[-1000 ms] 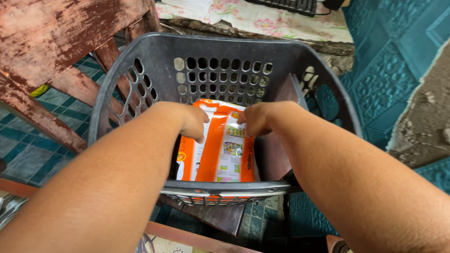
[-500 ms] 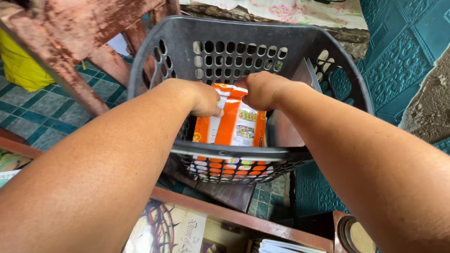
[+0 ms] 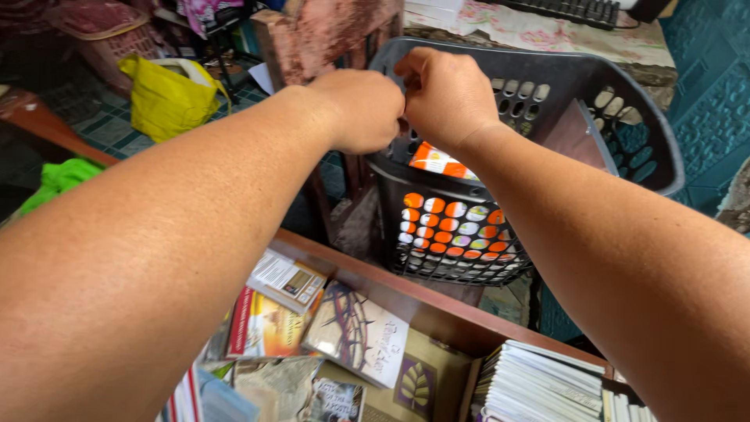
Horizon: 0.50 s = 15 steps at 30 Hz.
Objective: The person picks up books and notebooks from a pile, turns them over to view their covers, and places them into a black plastic basket.
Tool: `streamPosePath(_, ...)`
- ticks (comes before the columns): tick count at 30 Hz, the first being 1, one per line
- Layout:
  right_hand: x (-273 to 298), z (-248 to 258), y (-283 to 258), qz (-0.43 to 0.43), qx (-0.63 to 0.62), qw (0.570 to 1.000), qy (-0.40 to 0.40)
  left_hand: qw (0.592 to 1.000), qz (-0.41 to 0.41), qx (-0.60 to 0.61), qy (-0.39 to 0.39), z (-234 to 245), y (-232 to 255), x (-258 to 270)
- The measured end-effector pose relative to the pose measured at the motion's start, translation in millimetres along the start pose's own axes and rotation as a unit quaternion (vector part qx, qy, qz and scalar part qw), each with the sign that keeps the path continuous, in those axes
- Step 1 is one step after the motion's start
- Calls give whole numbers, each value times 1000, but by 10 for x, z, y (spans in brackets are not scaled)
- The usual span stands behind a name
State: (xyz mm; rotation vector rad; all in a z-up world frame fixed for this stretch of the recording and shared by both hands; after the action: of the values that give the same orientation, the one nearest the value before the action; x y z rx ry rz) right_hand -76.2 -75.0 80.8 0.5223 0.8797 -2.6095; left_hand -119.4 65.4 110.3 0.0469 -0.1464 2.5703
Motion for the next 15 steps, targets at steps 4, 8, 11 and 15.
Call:
streamPosePath(4, 162, -68, -401, 125, -21, 987, 96, 992, -59, -37, 103, 93, -185, 619)
streamPosePath(8, 384, -329, -796, 217, -46, 964, 145, 981, -67, -61, 170, -32, -337, 1257)
streamPosePath(11, 574, -568, -1118, 259, -66, 955, 131, 986, -41, -72, 142, -153, -434, 1731)
streamPosePath(15, 867, -944, -1535, 285, -92, 950, 82, 996, 38, -17, 75, -358, -552, 2387)
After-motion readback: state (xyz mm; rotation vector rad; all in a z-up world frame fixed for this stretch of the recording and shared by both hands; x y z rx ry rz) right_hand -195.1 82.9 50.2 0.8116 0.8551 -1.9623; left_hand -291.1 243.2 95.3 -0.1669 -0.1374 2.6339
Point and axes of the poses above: each hand's wrist, its own x-axis away from the middle knuckle, its own z-axis out of the back of the hand, y = z × x, the point moved 1 cm from there along -x, towards the middle knuckle, and after that the axes turned 13 degrees about -z, right-handed, at the moved point
